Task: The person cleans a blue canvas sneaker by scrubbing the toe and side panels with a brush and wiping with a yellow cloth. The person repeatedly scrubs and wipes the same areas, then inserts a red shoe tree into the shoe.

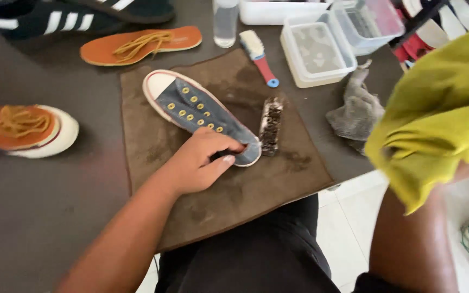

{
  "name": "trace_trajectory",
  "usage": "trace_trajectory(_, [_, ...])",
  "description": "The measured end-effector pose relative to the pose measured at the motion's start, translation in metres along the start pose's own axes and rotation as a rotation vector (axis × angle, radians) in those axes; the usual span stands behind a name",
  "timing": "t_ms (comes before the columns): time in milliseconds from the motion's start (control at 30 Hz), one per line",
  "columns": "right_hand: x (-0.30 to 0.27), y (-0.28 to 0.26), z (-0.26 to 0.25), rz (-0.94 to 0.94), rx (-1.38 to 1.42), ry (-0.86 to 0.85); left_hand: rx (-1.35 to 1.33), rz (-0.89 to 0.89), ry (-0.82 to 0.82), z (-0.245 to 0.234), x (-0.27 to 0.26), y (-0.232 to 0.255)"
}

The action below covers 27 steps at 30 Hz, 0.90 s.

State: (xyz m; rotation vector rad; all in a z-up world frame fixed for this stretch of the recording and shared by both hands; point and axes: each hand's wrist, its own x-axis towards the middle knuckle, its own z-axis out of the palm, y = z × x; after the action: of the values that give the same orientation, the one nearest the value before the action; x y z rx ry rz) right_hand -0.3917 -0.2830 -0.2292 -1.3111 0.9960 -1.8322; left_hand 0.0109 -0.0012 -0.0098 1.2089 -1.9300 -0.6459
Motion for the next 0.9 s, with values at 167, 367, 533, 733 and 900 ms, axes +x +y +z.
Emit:
trace_trajectory(167, [0.07,-0.079,-0.014,0.108,0.193,0.139,0.101,0.035,0.011,0.004,-0.006,-0.007])
trace_trajectory(367, [0.15,-0.166,-0.044,0.18,0.479,0.308,0.148,0.072,0.029,0.004,-0.009,-0.016])
trace_trajectory(533, [0.18,-0.175,-0.062,0.21,0.712,0.379,0.163,-0.031,0.049,0.009,-0.017,-0.039])
trace_trajectory(733, [0.119,-0.235,0.039,0.356,-1.193,-0.618,0.478,-0.108,-0.068,0.021,-0.053,-0.134])
trace_trajectory(900, [0.125,-0.17,0.015,-0.166,-1.056,-0.975,0.435,-0.218,-0.015,0.02,-0.028,-0.064])
